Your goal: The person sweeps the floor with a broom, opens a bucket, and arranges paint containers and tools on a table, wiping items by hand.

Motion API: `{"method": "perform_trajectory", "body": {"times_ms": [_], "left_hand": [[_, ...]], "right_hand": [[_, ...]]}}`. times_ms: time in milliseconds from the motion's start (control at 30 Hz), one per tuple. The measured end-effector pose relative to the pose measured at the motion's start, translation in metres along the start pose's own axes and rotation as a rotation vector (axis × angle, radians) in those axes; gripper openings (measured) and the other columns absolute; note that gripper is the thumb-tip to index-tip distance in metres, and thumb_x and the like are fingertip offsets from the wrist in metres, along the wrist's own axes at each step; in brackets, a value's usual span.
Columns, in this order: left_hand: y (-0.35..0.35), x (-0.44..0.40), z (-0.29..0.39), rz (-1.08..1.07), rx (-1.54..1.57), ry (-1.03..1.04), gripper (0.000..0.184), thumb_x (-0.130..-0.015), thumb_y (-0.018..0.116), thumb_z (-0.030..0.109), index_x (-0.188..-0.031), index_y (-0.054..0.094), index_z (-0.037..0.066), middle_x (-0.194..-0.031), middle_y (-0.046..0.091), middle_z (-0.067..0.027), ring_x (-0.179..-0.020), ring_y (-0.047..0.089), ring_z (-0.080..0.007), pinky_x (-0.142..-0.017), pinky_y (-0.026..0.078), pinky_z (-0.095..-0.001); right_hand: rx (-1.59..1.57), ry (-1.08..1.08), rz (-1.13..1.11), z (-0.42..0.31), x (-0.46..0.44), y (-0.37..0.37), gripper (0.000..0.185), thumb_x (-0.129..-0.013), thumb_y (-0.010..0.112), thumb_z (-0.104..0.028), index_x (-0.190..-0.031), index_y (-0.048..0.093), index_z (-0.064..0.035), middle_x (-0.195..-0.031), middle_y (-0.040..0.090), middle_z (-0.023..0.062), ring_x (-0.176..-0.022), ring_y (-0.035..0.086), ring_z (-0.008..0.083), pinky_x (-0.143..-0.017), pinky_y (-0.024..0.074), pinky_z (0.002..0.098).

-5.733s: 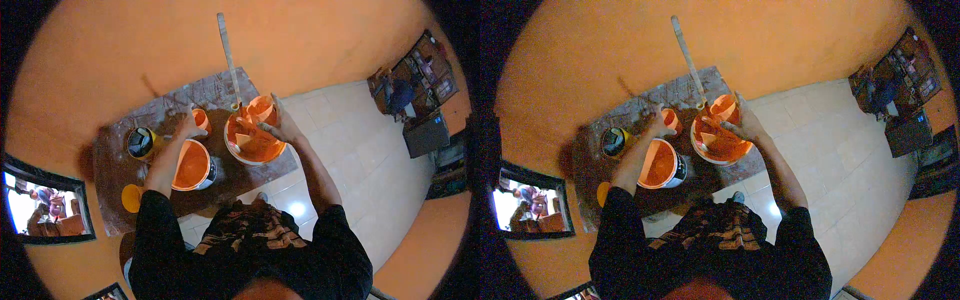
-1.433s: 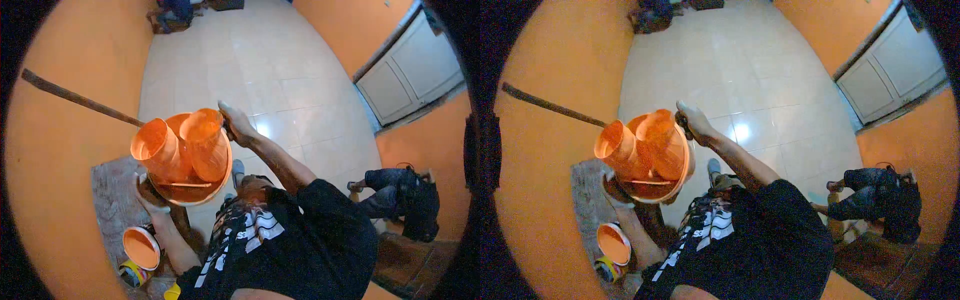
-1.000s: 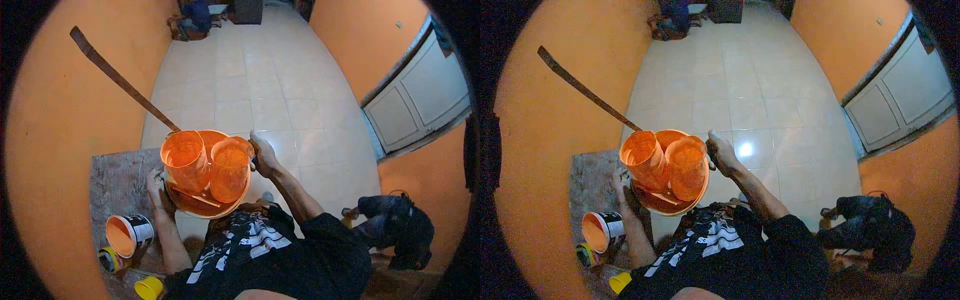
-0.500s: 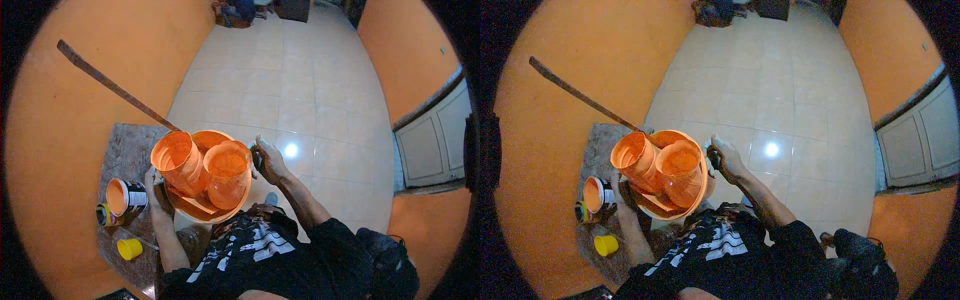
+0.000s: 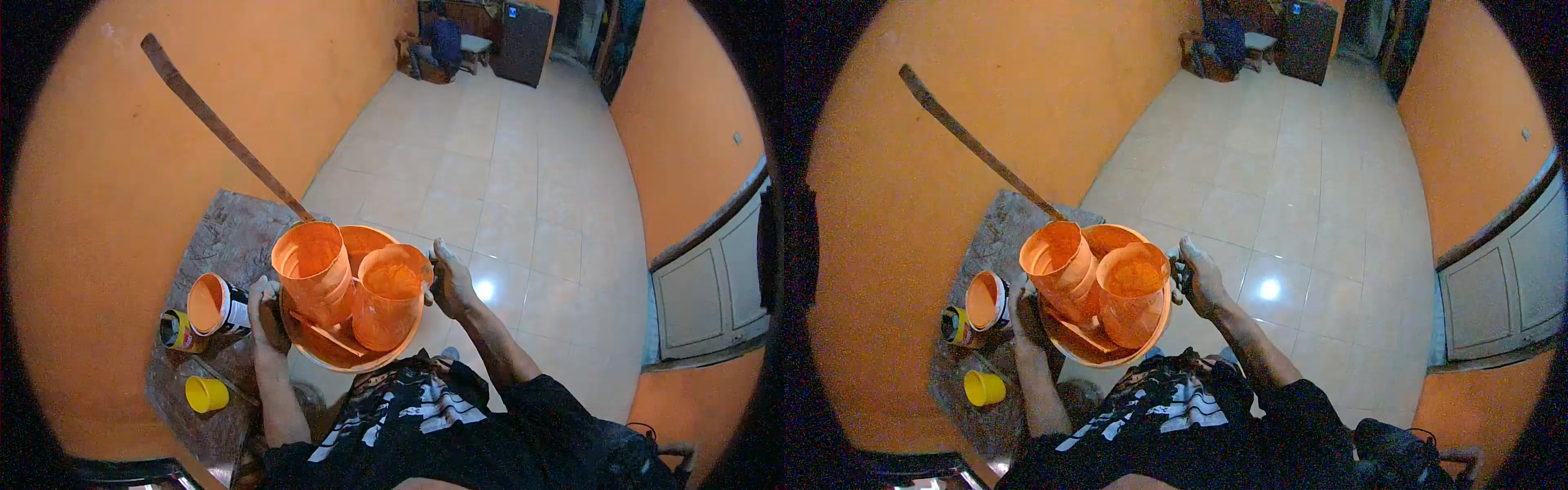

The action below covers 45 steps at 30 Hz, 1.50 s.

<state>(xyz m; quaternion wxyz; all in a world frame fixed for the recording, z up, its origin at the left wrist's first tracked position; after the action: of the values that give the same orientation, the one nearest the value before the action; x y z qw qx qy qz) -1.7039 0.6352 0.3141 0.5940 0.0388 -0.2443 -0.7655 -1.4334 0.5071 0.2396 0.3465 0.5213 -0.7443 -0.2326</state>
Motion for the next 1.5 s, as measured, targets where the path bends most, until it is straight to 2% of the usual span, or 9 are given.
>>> {"method": "perform_trajectory", "body": {"times_ms": [533,700,933,1133,1200,1300,1367,1433,1500], "left_hand": [[0.018,0.008,-0.002,0.085,0.079,0.018,0.025,-0.089,0.057,0.035,-0.088,0.064,0.011,-0.083,0.065,-0.0029,-0.082,0.062,-0.0201,-0.081,0.050,-0.0333],[0.064,0.037,0.018,0.108,-0.083,0.263,0.028,-0.091,0.053,0.036,-0.092,0.064,0.010,-0.087,0.066,-0.0045,-0.083,0.062,-0.0204,-0.082,0.049,-0.0336],[0.079,0.040,0.013,0.123,-0.180,0.337,0.027,-0.095,0.048,0.033,-0.101,0.060,0.009,-0.091,0.061,-0.0038,-0.090,0.059,-0.0184,-0.084,0.047,-0.0339],[0.067,0.044,0.024,0.214,-0.889,0.646,0.023,-0.096,0.049,0.028,-0.103,0.058,0.008,-0.094,0.060,-0.0039,-0.089,0.058,-0.0185,-0.085,0.046,-0.0341],[0.067,0.040,0.011,0.150,-0.437,0.485,0.022,-0.096,0.049,0.025,-0.104,0.058,0.007,-0.094,0.059,-0.0038,-0.089,0.057,-0.0184,-0.084,0.046,-0.0332],[0.068,0.042,0.013,0.094,-0.762,0.700,0.020,-0.097,0.048,0.023,-0.104,0.057,0.007,-0.094,0.059,-0.0037,-0.089,0.056,-0.0181,-0.083,0.046,-0.0318],[0.063,0.038,0.009,0.078,-0.703,0.641,0.020,-0.097,0.047,0.022,-0.103,0.057,0.006,-0.094,0.059,-0.0038,-0.089,0.056,-0.0178,-0.082,0.046,-0.0314],[0.042,0.019,-0.023,0.065,-0.038,0.223,0.020,-0.097,0.046,0.022,-0.103,0.057,0.006,-0.094,0.059,-0.0041,-0.090,0.056,-0.0173,-0.082,0.046,-0.0315],[0.038,0.015,-0.020,0.051,-0.144,0.277,0.020,-0.097,0.046,0.023,-0.101,0.058,0.007,-0.093,0.059,-0.0043,-0.089,0.056,-0.0174,-0.083,0.046,-0.0319]], "right_hand": [[-0.080,0.094,-0.150,-0.047,0.018,-0.007,0.059,-0.095,0.037,-0.059,-0.090,0.057,-0.0038,-0.067,0.059,0.0062,-0.047,0.052,0.0162,-0.039,0.0391,0.0285],[-0.067,0.090,-0.138,-0.084,0.033,-0.013,0.058,-0.093,0.040,-0.060,-0.091,0.056,-0.0045,-0.070,0.060,0.0064,-0.049,0.053,0.0153,-0.039,0.0386,0.0277],[-0.097,0.072,-0.141,-0.100,0.042,-0.034,0.055,-0.093,0.043,-0.060,-0.091,0.056,-0.0068,-0.071,0.061,0.0061,-0.048,0.053,0.0156,-0.038,0.0387,0.0276],[-0.072,0.033,-0.162,-0.111,0.038,-0.039,0.053,-0.093,0.044,-0.059,-0.089,0.056,-0.0078,-0.068,0.062,0.0055,-0.048,0.054,0.0145,-0.035,0.0363,0.0269],[-0.088,0.034,-0.138,-0.110,0.033,-0.042,0.051,-0.094,0.044,-0.057,-0.087,0.057,-0.0078,-0.067,0.062,0.0055,-0.047,0.053,0.0141,-0.035,0.0348,0.0268],[-0.088,0.063,-0.141,-0.111,0.034,-0.042,0.048,-0.094,0.045,-0.053,-0.085,0.058,-0.0077,-0.064,0.061,0.0053,-0.043,0.051,0.0136,-0.034,0.0326,0.0267],[-0.054,0.042,-0.150,-0.114,0.037,-0.039,0.047,-0.094,0.045,-0.051,-0.083,0.058,-0.0075,-0.061,0.060,0.0054,-0.039,0.048,0.0139,-0.033,0.0320,0.0269],[-0.021,0.031,-0.164,-0.119,0.042,-0.032,0.046,-0.094,0.045,-0.050,-0.081,0.058,-0.0073,-0.058,0.058,0.0056,-0.036,0.045,0.0142,-0.033,0.0315,0.0271],[0.013,0.029,-0.177,-0.125,0.049,-0.026,0.046,-0.094,0.045,-0.049,-0.079,0.058,-0.0072,-0.056,0.057,0.0060,-0.033,0.043,0.0144,-0.033,0.0312,0.0272]]}}
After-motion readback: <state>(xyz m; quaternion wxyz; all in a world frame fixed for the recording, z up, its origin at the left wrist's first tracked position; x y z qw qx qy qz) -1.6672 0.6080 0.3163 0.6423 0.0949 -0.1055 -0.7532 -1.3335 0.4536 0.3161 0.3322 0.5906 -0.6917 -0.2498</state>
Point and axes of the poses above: each hand's wrist, its own x-axis away from the middle knuckle, its own y-axis out of the palm, z = x × y, the point moved 10 cm from there along -x, towards the middle knuckle
